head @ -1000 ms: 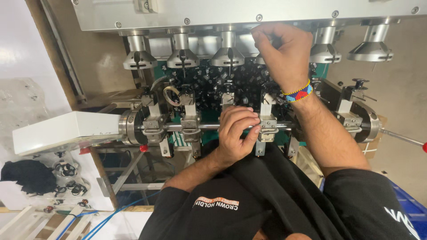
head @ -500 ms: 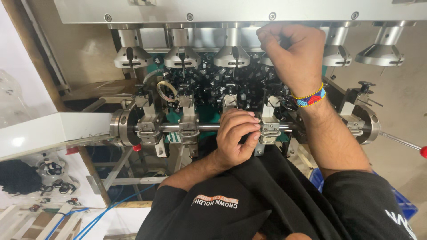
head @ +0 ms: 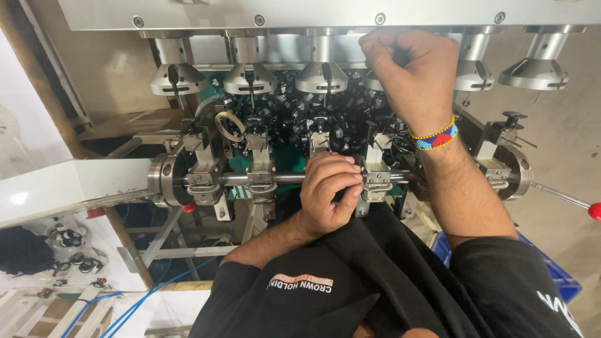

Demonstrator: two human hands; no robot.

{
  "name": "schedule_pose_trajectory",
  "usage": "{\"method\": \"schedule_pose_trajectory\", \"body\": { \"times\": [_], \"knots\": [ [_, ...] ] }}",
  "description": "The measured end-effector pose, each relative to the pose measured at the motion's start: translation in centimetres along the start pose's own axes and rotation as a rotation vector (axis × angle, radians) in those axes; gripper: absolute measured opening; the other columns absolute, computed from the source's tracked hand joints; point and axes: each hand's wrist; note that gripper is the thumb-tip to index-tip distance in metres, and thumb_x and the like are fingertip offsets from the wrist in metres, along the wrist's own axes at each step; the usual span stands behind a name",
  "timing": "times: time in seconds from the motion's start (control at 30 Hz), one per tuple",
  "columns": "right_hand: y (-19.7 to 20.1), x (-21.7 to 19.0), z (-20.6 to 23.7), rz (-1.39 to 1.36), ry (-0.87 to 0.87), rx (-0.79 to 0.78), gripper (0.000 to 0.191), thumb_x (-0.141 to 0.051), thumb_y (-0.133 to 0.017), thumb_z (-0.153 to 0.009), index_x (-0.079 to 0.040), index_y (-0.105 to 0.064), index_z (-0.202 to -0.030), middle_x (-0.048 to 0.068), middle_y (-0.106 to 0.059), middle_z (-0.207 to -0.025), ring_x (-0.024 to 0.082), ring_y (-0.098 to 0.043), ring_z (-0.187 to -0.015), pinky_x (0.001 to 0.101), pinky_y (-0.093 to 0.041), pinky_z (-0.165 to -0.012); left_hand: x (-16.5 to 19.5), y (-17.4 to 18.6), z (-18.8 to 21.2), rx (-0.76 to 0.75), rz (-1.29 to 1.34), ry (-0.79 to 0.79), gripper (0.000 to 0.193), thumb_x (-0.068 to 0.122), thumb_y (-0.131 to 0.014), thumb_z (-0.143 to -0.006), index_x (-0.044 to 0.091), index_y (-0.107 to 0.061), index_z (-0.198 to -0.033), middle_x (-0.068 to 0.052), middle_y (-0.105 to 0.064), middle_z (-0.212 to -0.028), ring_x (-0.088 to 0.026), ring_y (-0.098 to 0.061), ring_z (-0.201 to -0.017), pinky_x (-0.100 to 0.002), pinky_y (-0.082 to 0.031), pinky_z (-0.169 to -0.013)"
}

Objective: The person stands at a multi-station bench machine, fitting small black components into the machine's holders one at a time and adjusting parts on the green work surface. They pull the machine's red-handled lever to cycle the mechanism, reach into the machine's upper section, and use scissors to trim material before returning to loading components.

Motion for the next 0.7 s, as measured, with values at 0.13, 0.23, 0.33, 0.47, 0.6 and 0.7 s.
{"method": "schedule_pose_trajectory", "body": {
  "times": [0.13, 0.23, 0.33, 0.47, 0.6, 0.7],
  "knots": [
    [0.0, 0.2, 0.0, 0.006, 0.012, -0.011, 0.013, -0.007, -0.072, -0.105, -0.001, -0.080, -0.112, 0.002, -0.076, -0.091, 0.003, -0.063, -0.079, 0.0215, -0.051, -0.072, -0.1, 0.0, 0.1, 0.002, 0.002, -0.002, 0.019, 0.008, -0.074, -0.094, 0.006, -0.062, -0.109, -0.007, -0.067, -0.111, -0.027, -0.067, -0.110, -0.045, -0.052, -0.104],
    [0.1, 0.2, 0.0, 0.015, 0.007, -0.018, 0.013, -0.008, -0.073, -0.104, -0.001, -0.080, -0.112, 0.002, -0.075, -0.089, 0.003, -0.062, -0.078, 0.0216, -0.051, -0.071, -0.2, 0.0, 0.1, -0.008, -0.004, 0.004, 0.019, 0.008, -0.073, -0.094, 0.007, -0.062, -0.109, -0.007, -0.067, -0.111, -0.027, -0.066, -0.110, -0.045, -0.052, -0.104],
    [0.1, 0.2, 0.0, 0.038, 0.015, -0.017, 0.012, -0.008, -0.074, -0.104, -0.001, -0.081, -0.112, 0.002, -0.075, -0.089, 0.003, -0.061, -0.077, 0.0220, -0.050, -0.069, -0.2, 0.0, 0.1, -0.005, 0.000, -0.004, 0.019, 0.008, -0.075, -0.094, 0.007, -0.062, -0.109, -0.007, -0.067, -0.112, -0.026, -0.067, -0.110, -0.045, -0.052, -0.104],
    [0.2, -0.1, 0.0, 0.030, 0.017, -0.027, 0.012, -0.008, -0.074, -0.104, -0.001, -0.080, -0.112, 0.002, -0.074, -0.086, 0.002, -0.060, -0.075, 0.0222, -0.049, -0.068, -0.3, 0.0, 0.2, -0.004, 0.003, 0.009, 0.019, 0.008, -0.074, -0.094, 0.007, -0.063, -0.109, -0.007, -0.068, -0.112, -0.026, -0.067, -0.111, -0.045, -0.053, -0.104],
    [0.1, -0.5, 0.0, 0.108, 0.130, -0.030, 0.008, -0.006, -0.073, -0.103, -0.002, -0.078, -0.108, 0.007, -0.075, -0.092, 0.012, -0.066, -0.077, 0.0273, -0.050, -0.070, -0.2, 0.0, 0.2, -0.008, 0.016, 0.014, 0.020, 0.007, -0.074, -0.094, 0.006, -0.062, -0.110, -0.008, -0.068, -0.112, -0.027, -0.067, -0.111, -0.045, -0.052, -0.103],
    [0.0, -0.8, 0.1, 0.235, 0.307, -0.032, 0.005, -0.004, -0.073, -0.102, -0.004, -0.077, -0.106, 0.011, -0.074, -0.096, 0.023, -0.070, -0.085, 0.0335, -0.052, -0.074, -0.1, 0.2, 0.2, -0.004, 0.013, 0.019, 0.020, 0.006, -0.075, -0.094, 0.006, -0.062, -0.110, -0.009, -0.068, -0.112, -0.028, -0.067, -0.111, -0.044, -0.052, -0.102]
  ]
}}
Point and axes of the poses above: each hand's wrist, its own z-axis away from the middle knuckle, its own y-axis out of the back of the hand, x = y × z
